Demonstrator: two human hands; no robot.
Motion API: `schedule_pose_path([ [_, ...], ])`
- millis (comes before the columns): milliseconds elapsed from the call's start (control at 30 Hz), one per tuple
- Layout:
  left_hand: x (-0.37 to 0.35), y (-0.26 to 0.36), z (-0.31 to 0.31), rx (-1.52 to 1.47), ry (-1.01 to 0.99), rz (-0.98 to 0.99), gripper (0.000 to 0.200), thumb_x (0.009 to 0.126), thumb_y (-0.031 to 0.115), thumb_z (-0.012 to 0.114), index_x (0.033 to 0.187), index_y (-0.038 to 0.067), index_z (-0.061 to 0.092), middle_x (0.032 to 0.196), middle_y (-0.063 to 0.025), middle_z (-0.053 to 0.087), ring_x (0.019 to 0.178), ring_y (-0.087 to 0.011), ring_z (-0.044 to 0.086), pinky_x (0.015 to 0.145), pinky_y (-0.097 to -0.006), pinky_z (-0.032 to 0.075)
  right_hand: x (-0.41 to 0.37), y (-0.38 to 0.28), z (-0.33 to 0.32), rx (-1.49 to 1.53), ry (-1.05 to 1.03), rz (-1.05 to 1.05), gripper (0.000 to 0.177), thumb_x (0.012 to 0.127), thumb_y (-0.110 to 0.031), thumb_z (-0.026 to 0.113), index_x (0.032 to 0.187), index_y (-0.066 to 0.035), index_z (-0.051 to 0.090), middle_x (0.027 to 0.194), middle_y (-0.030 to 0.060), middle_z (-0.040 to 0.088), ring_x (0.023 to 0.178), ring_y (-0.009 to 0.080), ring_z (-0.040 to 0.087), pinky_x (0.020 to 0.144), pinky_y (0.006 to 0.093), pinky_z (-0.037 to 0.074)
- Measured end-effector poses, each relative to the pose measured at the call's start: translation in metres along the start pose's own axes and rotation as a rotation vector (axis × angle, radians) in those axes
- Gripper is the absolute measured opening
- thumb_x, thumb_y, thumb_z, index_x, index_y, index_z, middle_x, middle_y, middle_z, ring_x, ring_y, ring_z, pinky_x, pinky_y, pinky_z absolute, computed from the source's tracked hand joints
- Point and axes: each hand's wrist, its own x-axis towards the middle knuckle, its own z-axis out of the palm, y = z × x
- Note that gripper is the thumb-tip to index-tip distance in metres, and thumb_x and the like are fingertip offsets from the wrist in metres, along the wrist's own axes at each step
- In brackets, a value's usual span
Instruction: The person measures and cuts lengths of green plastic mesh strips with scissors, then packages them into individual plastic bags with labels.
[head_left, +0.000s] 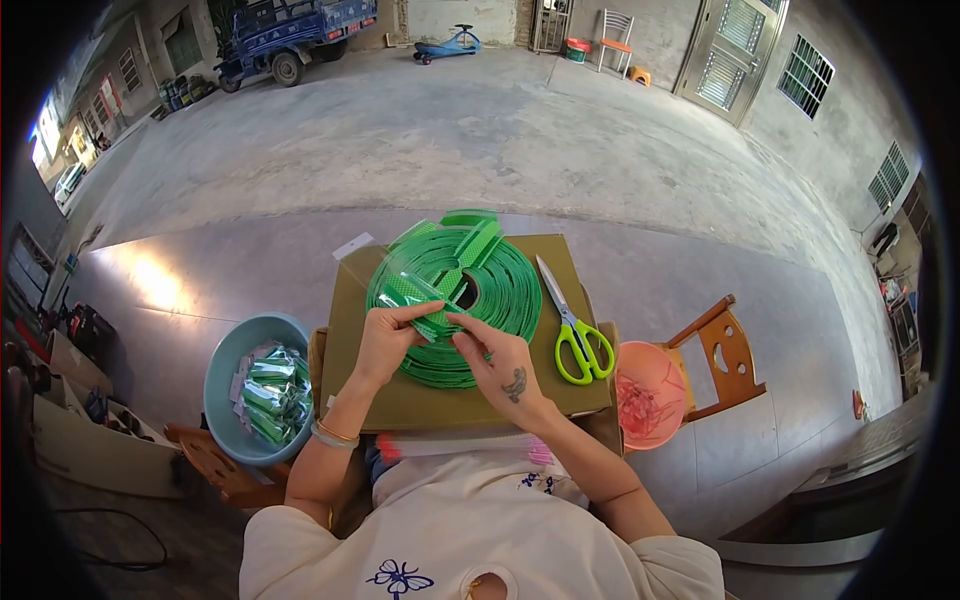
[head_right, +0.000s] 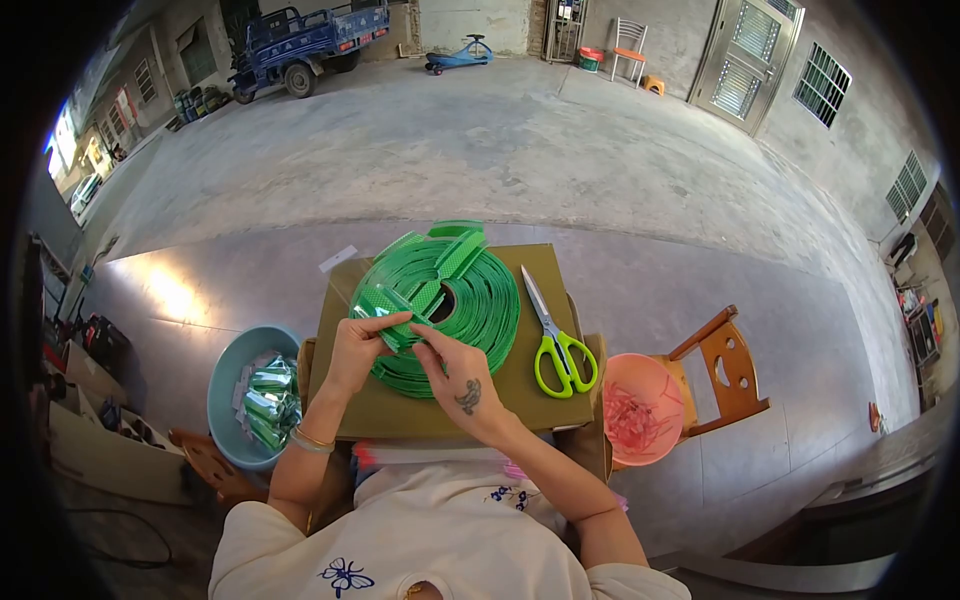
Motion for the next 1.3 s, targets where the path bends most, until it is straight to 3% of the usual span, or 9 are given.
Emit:
schedule_pose_path([
  [267,-0.006,-0.015,0.009,-0.142,-0.13,-0.01,0.048,0.078,-0.015,0.048,0.121,0.005,0.053,0.106,-0.0097,0.06,0.087,-0.0151,0.061,0.08,-0.0314,0.055,0.013,0.03,0.003,-0.529,-0.03,-0.514,0.025,0.079,-0.007,0.059,0.103,-0.001,0.058,0.085,0.0117,0.064,0.114,0.032,0.048,0.097,0.0473,0.033],
  [467,-0.015,-0.016,0.021,-0.241,-0.185,-0.057,0.066,0.082,-0.013,0.049,0.139,0.011,0.027,0.102,-0.0092,0.059,0.086,-0.0126,0.06,0.078,-0.0283,0.055,0.023,0.054,-0.002,-0.596,-0.214,-0.552,0.027,0.081,-0.018,0.058,0.103,-0.002,0.056,0.086,0.0113,0.065,0.123,0.0317,0.04,0.103,0.0522,0.024],
  [567,-0.018,-0.02,0.024,-0.238,-0.136,-0.046,0.076,0.081,-0.015,0.047,0.143,0.013,0.012,0.102,-0.0096,0.058,0.087,-0.0131,0.059,0.078,-0.0278,0.054,0.029,0.059,0.003,-0.57,-0.253,-0.579,0.04,0.084,-0.033,0.055,0.107,0.0,0.054,0.084,0.0113,0.065,0.127,0.0328,0.034,0.104,0.0544,0.018],
  [667,-0.02,-0.026,0.027,-0.179,-0.133,0.068,0.085,0.074,-0.023,0.041,0.144,0.011,0.007,0.114,-0.0105,0.052,0.089,-0.013,0.058,0.076,-0.0242,0.051,0.033,0.058,0.006,-0.597,-0.296,-0.605,0.056,0.083,-0.046,0.05,0.111,0.002,0.051,0.085,0.0116,0.065,0.129,0.034,0.031,0.104,0.0562,0.015],
  [767,-0.018,-0.032,0.023,-0.08,-0.114,0.067,0.085,0.073,-0.023,0.041,0.144,0.011,0.008,0.118,-0.0119,0.047,0.089,-0.0115,0.057,0.075,-0.0226,0.049,0.04,0.05,0.007,-0.712,-0.439,-0.534,0.061,0.084,-0.044,0.049,0.12,0.005,0.043,0.09,0.0121,0.065,0.132,0.0359,0.022,0.105,0.0576,0.01],
  [967,-0.019,-0.033,0.025,-0.062,0.012,0.123,0.081,0.078,-0.018,0.045,0.144,0.01,0.007,0.105,-0.0106,0.055,0.083,-0.0126,0.057,0.072,-0.0228,0.05,0.028,0.037,0.014,-0.698,-0.225,-0.586,0.041,0.08,-0.031,0.058,0.109,-0.003,0.053,0.09,0.0082,0.065,0.119,0.0299,0.043,0.105,0.0527,0.02],
  [1067,-0.026,-0.01,0.03,-0.318,-0.032,-0.143,0.079,0.082,-0.014,0.044,0.143,0.01,-0.001,0.102,-0.0137,0.058,0.084,-0.0168,0.06,0.073,-0.0289,0.055,0.015,0.04,0.002,-0.634,-0.142,-0.541,0.024,0.074,-0.021,0.064,0.094,-0.008,0.06,0.087,0.0054,0.063,0.102,0.0231,0.052,0.098,0.043,0.032],
  [1167,-0.03,-0.011,0.033,-0.324,-0.091,-0.173,0.076,0.086,-0.008,0.042,0.141,0.009,-0.008,0.098,-0.0162,0.059,0.083,-0.0204,0.063,0.072,-0.0347,0.058,0.01,0.026,-0.017,-0.608,-0.195,-0.427,0.014,0.071,-0.016,0.066,0.081,-0.009,0.061,0.081,0.004,0.058,0.088,0.0205,0.053,0.086,0.0353,0.037],
  [1300,-0.03,-0.016,0.035,-0.315,-0.079,-0.222,0.073,0.088,-0.004,0.042,0.141,0.007,-0.008,0.091,-0.0149,0.061,0.079,-0.0193,0.064,0.071,-0.0329,0.057,0.007,0.033,-0.022,-0.591,-0.232,-0.403,0.014,0.07,-0.016,0.066,0.078,-0.009,0.058,0.075,0.0035,0.053,0.081,0.0214,0.051,0.076,0.034,0.037],
])
